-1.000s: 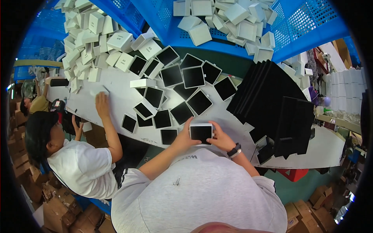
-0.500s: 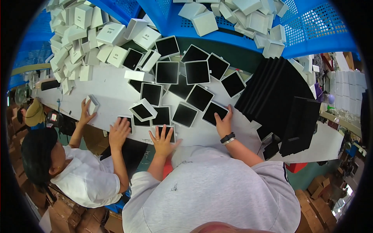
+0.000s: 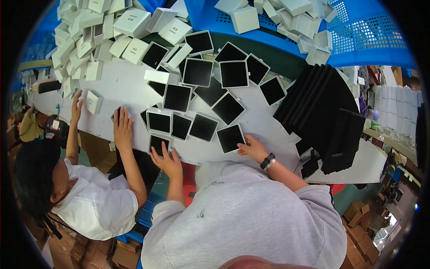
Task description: Assembling small jewelry boxes by placing black foam inserts into white paper box bases.
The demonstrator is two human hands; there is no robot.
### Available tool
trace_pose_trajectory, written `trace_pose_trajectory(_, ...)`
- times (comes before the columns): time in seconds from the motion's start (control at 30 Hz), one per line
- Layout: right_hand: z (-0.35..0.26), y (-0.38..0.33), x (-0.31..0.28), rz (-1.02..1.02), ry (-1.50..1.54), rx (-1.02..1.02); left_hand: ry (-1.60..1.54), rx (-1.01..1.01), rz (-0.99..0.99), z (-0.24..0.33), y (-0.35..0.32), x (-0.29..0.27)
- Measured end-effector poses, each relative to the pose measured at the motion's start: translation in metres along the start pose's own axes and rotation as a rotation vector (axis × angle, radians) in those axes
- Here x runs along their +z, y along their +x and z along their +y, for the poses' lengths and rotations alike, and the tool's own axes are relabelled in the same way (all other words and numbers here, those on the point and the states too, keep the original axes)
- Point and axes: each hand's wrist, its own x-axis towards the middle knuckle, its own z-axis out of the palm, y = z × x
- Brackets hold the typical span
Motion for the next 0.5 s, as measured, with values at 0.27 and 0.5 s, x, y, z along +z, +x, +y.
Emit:
trace_pose_trajectory(0.27,-0.017,0.031,0.061,-0.292,-0.133,0.215,-0.430,-0.001,0.093,-0.012,0.072,0.010)
trace_pose_trajectory(0.5,0.004,0.024,0.080,-0.396,-0.274,0.312,-0.742,-0.066,-0.325,0.016,-0.044,-0.008)
